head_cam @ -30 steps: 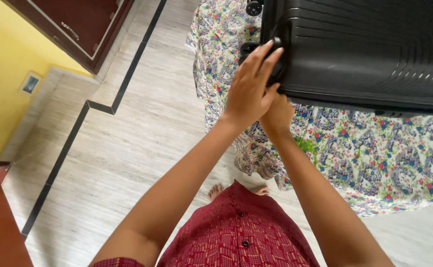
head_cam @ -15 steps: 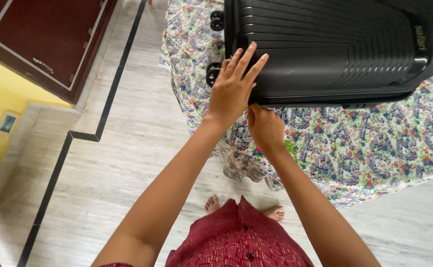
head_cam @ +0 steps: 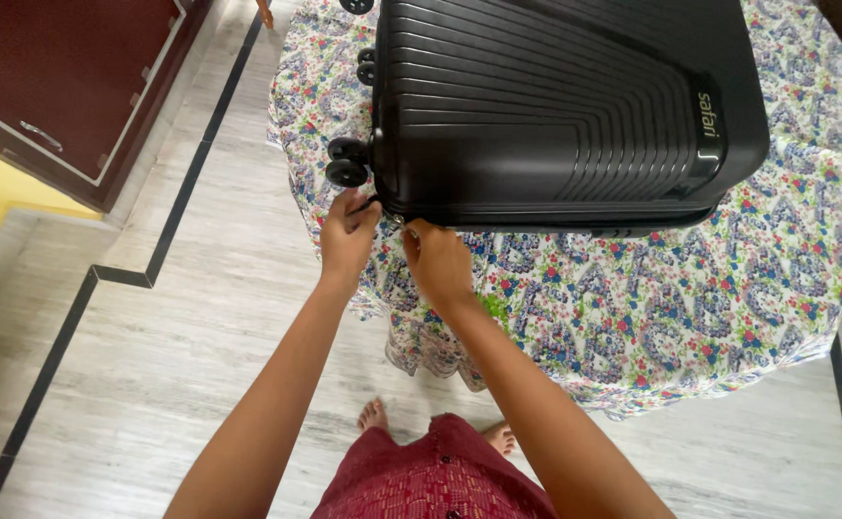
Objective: The person packs folded clothes into a suitcase, closes and secures it, then opens it again to remove a shirt and trousers, placing them into a wooden wardrobe.
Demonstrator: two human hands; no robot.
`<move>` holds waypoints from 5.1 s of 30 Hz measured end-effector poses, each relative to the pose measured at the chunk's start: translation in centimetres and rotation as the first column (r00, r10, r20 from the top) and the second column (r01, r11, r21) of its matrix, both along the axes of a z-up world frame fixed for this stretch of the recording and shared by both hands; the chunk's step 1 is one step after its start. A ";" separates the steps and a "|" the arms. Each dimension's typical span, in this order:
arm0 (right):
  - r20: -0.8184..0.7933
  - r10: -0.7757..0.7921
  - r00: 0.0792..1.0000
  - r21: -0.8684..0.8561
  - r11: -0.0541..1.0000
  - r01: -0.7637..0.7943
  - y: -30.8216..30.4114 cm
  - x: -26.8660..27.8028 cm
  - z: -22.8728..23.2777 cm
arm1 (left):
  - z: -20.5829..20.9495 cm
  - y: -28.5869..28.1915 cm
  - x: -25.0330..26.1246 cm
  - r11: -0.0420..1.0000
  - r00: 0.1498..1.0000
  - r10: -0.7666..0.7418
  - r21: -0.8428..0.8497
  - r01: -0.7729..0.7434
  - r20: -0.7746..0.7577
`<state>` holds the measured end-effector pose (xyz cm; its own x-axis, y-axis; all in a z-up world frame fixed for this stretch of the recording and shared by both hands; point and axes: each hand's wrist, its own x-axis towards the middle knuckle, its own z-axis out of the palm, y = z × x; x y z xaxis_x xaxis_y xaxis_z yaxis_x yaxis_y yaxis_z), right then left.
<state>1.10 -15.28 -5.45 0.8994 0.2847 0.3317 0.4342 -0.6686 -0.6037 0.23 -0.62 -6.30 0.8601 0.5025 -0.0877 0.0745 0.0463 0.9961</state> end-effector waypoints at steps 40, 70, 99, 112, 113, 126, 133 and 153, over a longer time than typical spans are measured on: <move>0.270 0.002 0.963 -0.070 0.997 0.018 -2.9 0.4 0.3 | 4.3 -1.8 6.4 0.761 0.958 0.227 -0.645 -0.062 0.175; 0.329 -0.199 0.923 -0.224 0.933 0.281 -36.7 6.7 2.1 | 12.0 -29.7 6.8 0.504 0.882 -0.384 0.862 -0.049 0.274; 0.404 -0.219 0.888 -0.171 0.935 0.309 -38.7 9.2 3.4 | 9.8 -45.4 26.7 -0.879 0.288 -0.398 0.452 0.154 -0.871; 0.298 0.089 0.951 -0.065 0.995 -0.072 -42.7 11.8 4.0 | 8.2 -46.3 27.8 -0.854 0.209 -0.400 0.446 0.267 -0.892; 0.330 0.108 0.938 -0.038 0.994 -0.102 -42.9 12.1 4.1 | 8.4 -46.1 27.7 -0.841 0.217 -0.414 0.463 0.279 -0.884; 0.309 0.027 0.951 0.137 0.988 -0.073 -45.2 16.8 3.4 | 13.0 -44.1 27.1 -0.686 0.154 -0.507 0.505 0.525 -0.848; 0.301 0.012 0.954 0.096 0.994 -0.043 -45.1 22.0 3.0 | 16.2 -41.9 25.0 -0.498 0.214 -0.661 0.634 0.591 -0.719; 0.298 -0.085 0.951 0.076 0.995 0.065 -40.5 40.1 3.5 | 15.4 -34.6 45.6 -0.047 0.920 -0.196 0.940 0.338 -0.341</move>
